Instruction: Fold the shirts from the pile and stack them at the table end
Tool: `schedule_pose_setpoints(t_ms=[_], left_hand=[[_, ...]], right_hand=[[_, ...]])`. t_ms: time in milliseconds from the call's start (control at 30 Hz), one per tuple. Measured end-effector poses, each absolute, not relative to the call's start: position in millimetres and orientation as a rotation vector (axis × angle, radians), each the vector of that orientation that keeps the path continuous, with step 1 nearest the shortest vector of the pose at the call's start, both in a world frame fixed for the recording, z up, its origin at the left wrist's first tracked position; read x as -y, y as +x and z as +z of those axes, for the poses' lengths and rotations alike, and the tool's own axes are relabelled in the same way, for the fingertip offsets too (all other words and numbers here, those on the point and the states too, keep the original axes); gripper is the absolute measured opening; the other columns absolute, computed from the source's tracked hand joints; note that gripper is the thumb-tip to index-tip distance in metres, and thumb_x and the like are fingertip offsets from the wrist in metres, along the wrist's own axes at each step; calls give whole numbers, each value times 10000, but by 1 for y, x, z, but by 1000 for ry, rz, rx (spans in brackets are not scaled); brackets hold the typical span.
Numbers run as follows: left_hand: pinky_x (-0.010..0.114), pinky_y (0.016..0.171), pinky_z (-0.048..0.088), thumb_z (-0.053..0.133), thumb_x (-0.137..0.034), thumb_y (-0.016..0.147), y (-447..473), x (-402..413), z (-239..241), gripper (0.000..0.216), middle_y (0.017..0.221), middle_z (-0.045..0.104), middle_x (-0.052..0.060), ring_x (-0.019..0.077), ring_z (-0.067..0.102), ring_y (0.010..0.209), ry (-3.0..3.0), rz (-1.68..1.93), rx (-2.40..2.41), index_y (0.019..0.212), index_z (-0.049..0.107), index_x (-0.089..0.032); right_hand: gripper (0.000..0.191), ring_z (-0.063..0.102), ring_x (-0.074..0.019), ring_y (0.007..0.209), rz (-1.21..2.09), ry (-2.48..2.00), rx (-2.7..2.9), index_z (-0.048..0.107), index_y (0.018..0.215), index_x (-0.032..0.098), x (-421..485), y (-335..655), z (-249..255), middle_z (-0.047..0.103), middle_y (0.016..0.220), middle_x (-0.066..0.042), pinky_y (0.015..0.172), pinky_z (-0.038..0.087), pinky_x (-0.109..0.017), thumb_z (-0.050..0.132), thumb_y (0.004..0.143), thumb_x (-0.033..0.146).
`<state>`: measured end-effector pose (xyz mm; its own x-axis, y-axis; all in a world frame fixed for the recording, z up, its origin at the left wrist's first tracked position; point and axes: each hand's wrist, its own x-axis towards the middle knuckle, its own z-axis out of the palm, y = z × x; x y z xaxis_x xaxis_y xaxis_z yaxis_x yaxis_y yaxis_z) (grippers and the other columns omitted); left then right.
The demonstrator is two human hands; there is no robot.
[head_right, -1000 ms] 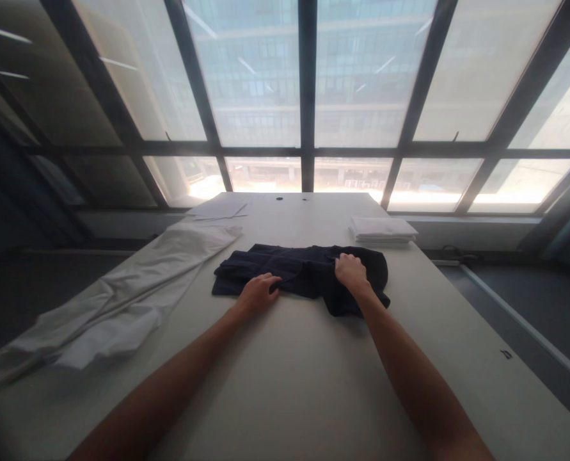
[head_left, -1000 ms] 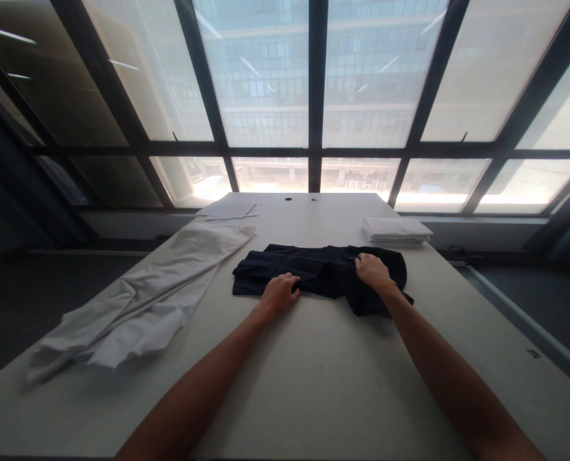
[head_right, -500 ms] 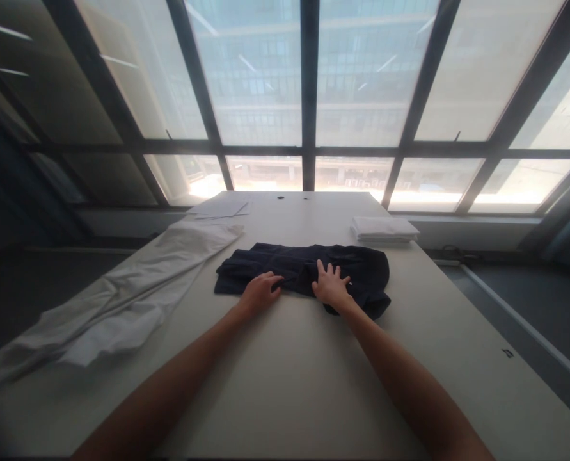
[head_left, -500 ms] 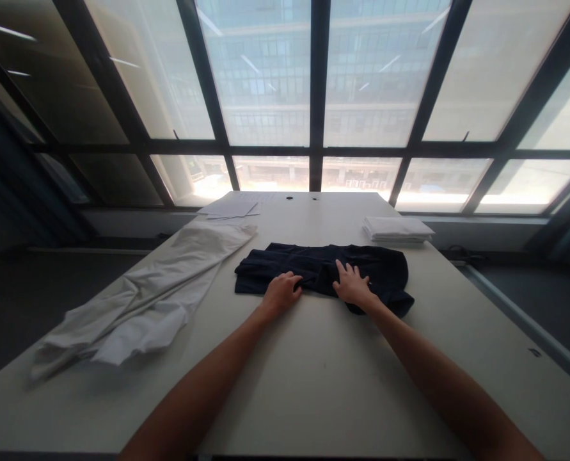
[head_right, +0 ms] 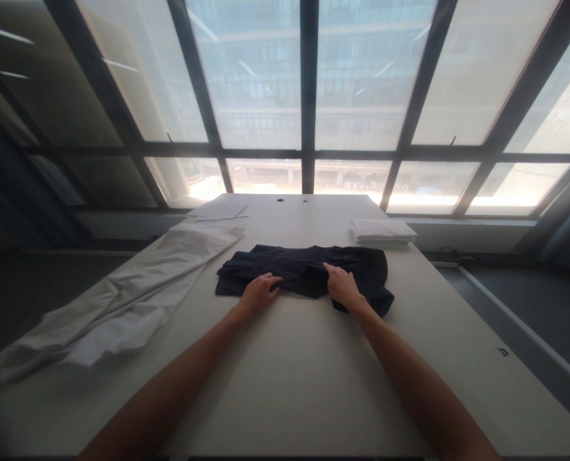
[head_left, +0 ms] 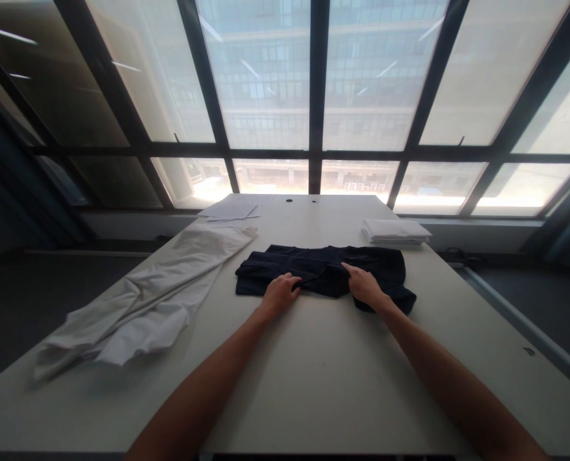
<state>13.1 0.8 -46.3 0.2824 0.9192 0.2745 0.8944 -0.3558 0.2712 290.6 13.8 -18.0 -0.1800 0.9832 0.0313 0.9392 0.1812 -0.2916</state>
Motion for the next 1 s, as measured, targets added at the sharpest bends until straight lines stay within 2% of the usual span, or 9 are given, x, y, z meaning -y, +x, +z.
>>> schedule_pose_setpoints(t_ms=[67,200,367,533,633,767,867,933,1000], left_hand=[[305,924,507,628,-257,933,11,-2,-46,300,1060,694,49,223,667,1028,2462,613,-1735,1215,731,-262],[298,956,501,620,-181,914,5,-6,-44,288,1041,687,46,214,668,1027,2483,690,-1698,1156,759,-254],[281,924,516,562,-40,841,-6,-4,-36,418,1045,686,40,205,674,1014,2489,754,-1651,1129,775,-256],[268,903,513,569,-33,812,-14,0,-25,433,1036,691,34,194,682,983,2502,642,-1557,1097,790,-271],[255,860,505,631,-99,826,-20,0,-19,355,998,690,28,186,680,930,2497,568,-1445,1089,795,-274],[245,784,495,701,-355,873,-27,1,-12,258,936,669,10,166,655,816,2431,422,-1230,1102,792,-278],[258,793,496,691,-476,889,-24,3,-13,355,966,658,22,177,646,838,2411,431,-1151,1158,772,-259],[284,876,491,731,-454,865,-18,4,-19,381,1020,656,34,201,637,932,2468,452,-1145,1198,755,-269],[326,970,464,752,-383,860,-10,4,-28,387,1089,651,41,221,614,1030,2551,467,-1180,1239,734,-302]], right_hand=[[631,540,-272,1346,341,-1776,2237,473,1532,213,-10,310,-8,545,1508,-83,1150,378,-413,372,920,98],[687,505,-194,1386,471,-1481,2400,591,1443,232,10,348,9,570,1486,-1,1189,319,-303,393,816,30],[702,598,-222,1289,626,-1595,2461,666,1360,308,42,383,15,664,1374,0,1135,391,-330,430,761,29],[594,647,-287,1209,707,-1793,2460,753,1239,295,68,397,3,720,1271,-69,1070,451,-376,532,735,72],[495,621,-318,1246,740,-1808,2473,747,1246,300,80,401,6,694,1321,-73,1110,417,-423,615,782,189],[496,632,-321,1224,866,-1711,2461,714,1299,263,79,403,19,680,1343,-90,1059,465,-389,643,865,493],[552,590,-301,1283,624,-1777,2335,608,1424,211,68,394,12,621,1420,-117,1085,441,-384,536,953,489],[579,500,-295,1380,451,-1874,2259,516,1499,174,60,382,-5,543,1498,-147,1153,367,-409,484,990,449],[628,353,-331,1480,395,-1995,2237,416,1562,171,55,371,-27,411,1593,-168,1198,277,-510,440,1012,474]])
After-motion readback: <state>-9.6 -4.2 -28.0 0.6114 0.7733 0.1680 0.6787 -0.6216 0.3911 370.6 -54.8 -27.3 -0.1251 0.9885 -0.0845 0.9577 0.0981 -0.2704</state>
